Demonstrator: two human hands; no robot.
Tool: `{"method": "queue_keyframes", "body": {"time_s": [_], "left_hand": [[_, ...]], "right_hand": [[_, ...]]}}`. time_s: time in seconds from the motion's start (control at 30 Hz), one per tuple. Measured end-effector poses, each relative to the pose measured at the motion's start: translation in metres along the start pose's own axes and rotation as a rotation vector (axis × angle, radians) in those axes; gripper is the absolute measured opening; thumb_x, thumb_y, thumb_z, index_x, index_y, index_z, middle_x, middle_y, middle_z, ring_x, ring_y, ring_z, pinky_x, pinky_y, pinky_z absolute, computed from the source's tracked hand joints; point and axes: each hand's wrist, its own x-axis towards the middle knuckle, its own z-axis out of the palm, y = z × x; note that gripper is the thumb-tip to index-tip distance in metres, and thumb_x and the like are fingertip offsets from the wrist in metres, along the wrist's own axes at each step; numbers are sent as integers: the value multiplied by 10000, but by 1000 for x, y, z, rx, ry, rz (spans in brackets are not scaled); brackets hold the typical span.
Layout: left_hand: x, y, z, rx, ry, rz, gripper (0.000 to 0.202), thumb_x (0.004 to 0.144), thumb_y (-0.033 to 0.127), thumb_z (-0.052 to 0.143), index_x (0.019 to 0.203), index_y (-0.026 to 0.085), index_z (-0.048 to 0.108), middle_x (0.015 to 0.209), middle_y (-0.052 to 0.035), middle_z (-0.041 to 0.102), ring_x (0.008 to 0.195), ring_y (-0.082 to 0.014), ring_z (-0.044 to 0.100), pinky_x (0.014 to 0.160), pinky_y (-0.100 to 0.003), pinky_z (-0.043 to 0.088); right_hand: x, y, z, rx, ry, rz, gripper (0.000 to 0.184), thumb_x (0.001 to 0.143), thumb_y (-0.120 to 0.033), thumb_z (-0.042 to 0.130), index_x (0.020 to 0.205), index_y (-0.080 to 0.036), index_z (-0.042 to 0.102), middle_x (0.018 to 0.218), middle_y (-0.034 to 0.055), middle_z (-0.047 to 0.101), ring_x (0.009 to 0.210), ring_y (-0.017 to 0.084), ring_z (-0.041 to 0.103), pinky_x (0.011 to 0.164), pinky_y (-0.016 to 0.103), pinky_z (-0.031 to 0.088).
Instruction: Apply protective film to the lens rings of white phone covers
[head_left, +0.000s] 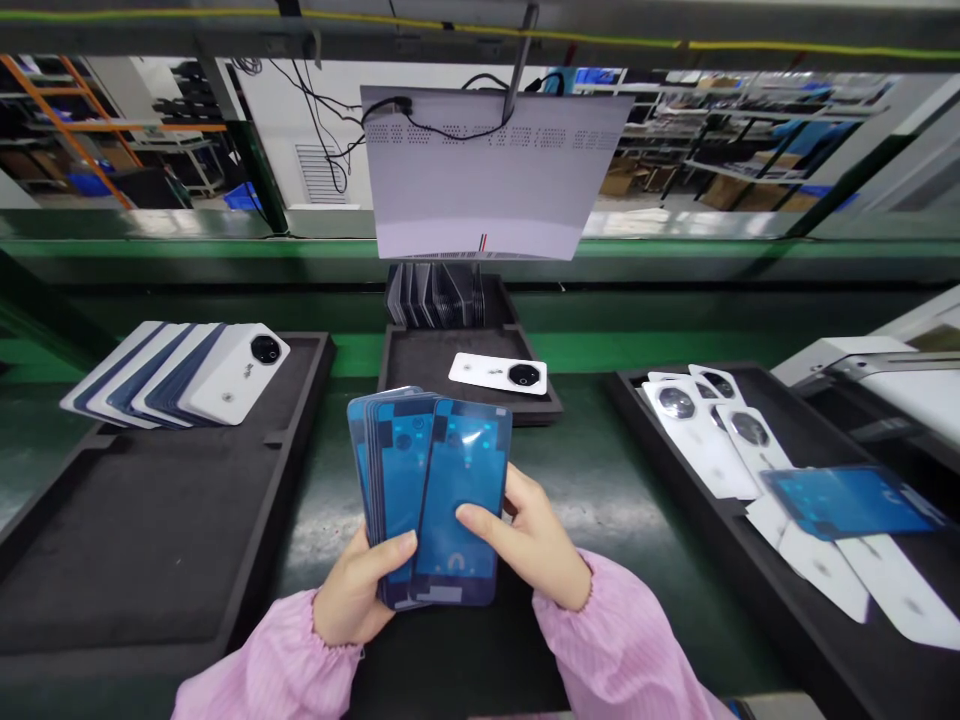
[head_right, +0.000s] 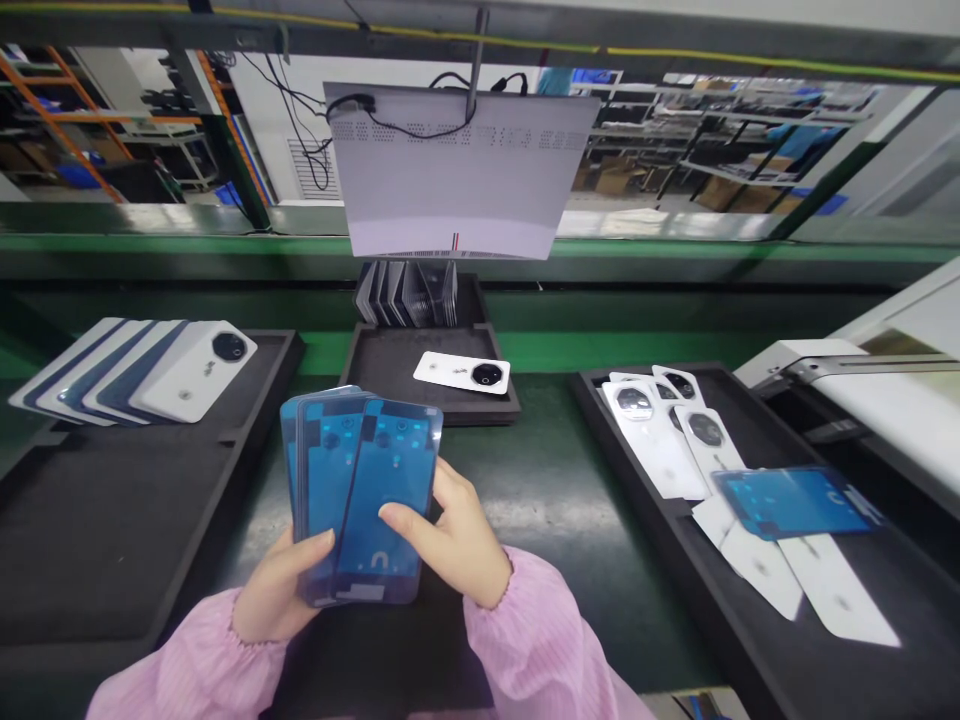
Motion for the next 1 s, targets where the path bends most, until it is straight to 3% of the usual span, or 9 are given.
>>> {"method": "queue_keyframes", "body": {"time_s": [0.13,0.37,0.53,0.67,0.8,0.9,1.0], "left_hand": [[0,4,0,-17,34,5,607,692,147,661,1271,227,501,1051,-66,704,1024,-294,628,914,-431,496],[1,6,3,51,130,91,611,693,111,690,1260,242,504,1053,-67,700,961,-277,655,833,-413,539],[2,-2,4,70,23,96,600,675,163,726,1238,224,530,1089,-97,684,1011,-296,631,874,-424,513],[1,-5,2,57,21,67,597,688,218,722,1250,206,521,1086,-106,684,1024,-302,624,886,-417,506],[0,-3,0,41,85,29,631,664,172,727,1256,204,511,1008,-90,713,943,-282,661,809,-386,546],[1,-1,1,58,115,87,656,657,147,731,1267,212,496,995,-77,717,922,-269,668,802,-377,549],[2,-2,2,70,120,128,649,682,150,720,1279,226,480,1049,-78,701,960,-263,655,831,-379,540]], "right_hand": [[2,0,-5,22,27,37,281,781,-342,639,1029,-215,608,990,44,658,926,213,613,817,328,505],[-7,9,-30,267,68,92,291,681,-440,712,837,-208,631,691,14,650,597,169,606,574,302,530],[-2,11,-12,164,58,74,332,717,-351,700,1010,-231,602,940,33,668,852,198,627,750,307,525],[3,11,-1,206,-56,137,227,740,-346,676,911,-203,635,876,19,672,804,178,629,713,280,519],[1,14,-14,320,72,197,209,707,-347,715,826,-195,637,761,-2,671,670,138,615,633,249,513],[-1,16,-25,483,170,188,331,657,-408,748,902,-222,624,816,13,691,706,164,636,656,287,531],[-2,17,-22,523,163,160,370,639,-397,767,939,-242,614,873,15,695,759,173,646,700,299,535]]}}
